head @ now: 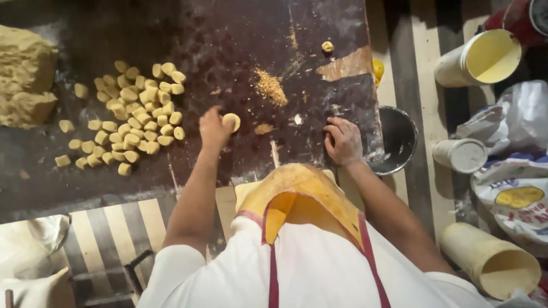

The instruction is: Shaping small pieces of dough and placing them onto baking trays.

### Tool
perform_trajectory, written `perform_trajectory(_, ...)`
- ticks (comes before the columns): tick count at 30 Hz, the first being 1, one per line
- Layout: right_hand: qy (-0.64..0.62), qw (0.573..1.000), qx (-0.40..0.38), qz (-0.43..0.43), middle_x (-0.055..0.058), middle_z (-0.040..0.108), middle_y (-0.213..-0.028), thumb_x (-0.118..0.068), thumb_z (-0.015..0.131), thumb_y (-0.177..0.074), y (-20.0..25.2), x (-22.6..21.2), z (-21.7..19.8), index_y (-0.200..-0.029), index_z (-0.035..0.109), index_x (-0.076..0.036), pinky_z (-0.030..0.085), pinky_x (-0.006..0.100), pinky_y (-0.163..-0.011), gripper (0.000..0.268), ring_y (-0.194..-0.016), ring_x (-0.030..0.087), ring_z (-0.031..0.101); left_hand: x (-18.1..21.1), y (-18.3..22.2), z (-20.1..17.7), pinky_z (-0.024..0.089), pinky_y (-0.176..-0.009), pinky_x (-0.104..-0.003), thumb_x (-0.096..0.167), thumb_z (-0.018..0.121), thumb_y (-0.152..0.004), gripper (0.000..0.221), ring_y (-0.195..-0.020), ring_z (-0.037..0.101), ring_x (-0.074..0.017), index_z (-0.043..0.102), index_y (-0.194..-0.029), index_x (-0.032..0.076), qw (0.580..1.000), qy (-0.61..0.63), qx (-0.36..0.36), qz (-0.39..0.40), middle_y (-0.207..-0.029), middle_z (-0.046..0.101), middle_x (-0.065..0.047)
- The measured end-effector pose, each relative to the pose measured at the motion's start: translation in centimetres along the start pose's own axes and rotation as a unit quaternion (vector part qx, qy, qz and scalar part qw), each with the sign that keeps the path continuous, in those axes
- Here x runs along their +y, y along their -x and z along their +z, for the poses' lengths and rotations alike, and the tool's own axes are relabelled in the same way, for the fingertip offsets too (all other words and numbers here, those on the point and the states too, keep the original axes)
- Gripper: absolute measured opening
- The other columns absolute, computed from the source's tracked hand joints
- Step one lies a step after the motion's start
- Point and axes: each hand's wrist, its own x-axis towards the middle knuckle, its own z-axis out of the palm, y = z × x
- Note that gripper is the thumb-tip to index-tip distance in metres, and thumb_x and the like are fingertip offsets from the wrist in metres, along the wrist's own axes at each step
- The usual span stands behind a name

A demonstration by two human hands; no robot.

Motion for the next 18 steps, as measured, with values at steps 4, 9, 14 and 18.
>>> perform_trajectory(4, 0.0, 1.0, 0.01, -0.008, 0.006, 0.066, -0.13, -0.012, 0.073, -0.084, -0.6, -0.3, -0.5, -0.107, 0.068, -0.012, 0.045, 0.044, -0.106, 0.023, -0.126, 0.028, 0.06, 1.7, 0.8, -1.3, 0.053, -0.091, -0.04, 0.026, 0.082, -0.082, 0.029, -0.102, 0.067, -0.0313, 0.072, -0.1, 0.005, 0.994, -0.079, -0.069, 0.008, -0.11, 0.071, -0.018)
perform_trajectory(9, 0.012, 1.0, 0.01, -0.004, 0.006, 0.066, -0.128, -0.011, 0.073, -0.082, -0.5, -0.3, -0.2, -0.105, 0.069, -0.012, 0.045, 0.044, -0.105, 0.023, -0.124, 0.028, 0.06, 5.9, -0.9, -3.5, 0.055, -0.083, -0.036, 0.014, 0.078, -0.08, 0.032, -0.098, 0.07, -0.0235, 0.073, -0.111, 0.01, 0.943, 0.069, -0.324, -0.025, -0.109, 0.077, -0.012)
perform_trajectory(14, 0.022, 1.0, 0.012, -0.005, 0.005, 0.067, -0.127, -0.011, 0.073, -0.081, -0.7, -0.4, -0.2, -0.103, 0.069, -0.013, 0.046, 0.044, -0.105, 0.022, -0.122, 0.027, 0.061, 14.3, -4.7, -8.7, 0.058, -0.077, -0.032, 0.003, 0.069, -0.086, 0.041, -0.098, 0.069, -0.0185, 0.065, -0.126, 0.012, 0.896, 0.307, -0.313, -0.073, -0.114, 0.072, -0.005)
perform_trajectory(18, 0.021, 1.0, 0.014, 0.001, 0.006, 0.067, -0.127, -0.01, 0.072, -0.079, -0.4, -0.6, -0.1, -0.102, 0.069, -0.013, 0.047, 0.044, -0.102, 0.024, -0.121, 0.029, 0.062, 9.5, -11.3, -3.2, 0.06, -0.085, -0.033, 0.006, 0.065, -0.099, 0.04, -0.099, 0.07, -0.022, 0.053, -0.137, 0.005, 0.794, 0.599, -0.094, -0.036, -0.12, 0.068, -0.014)
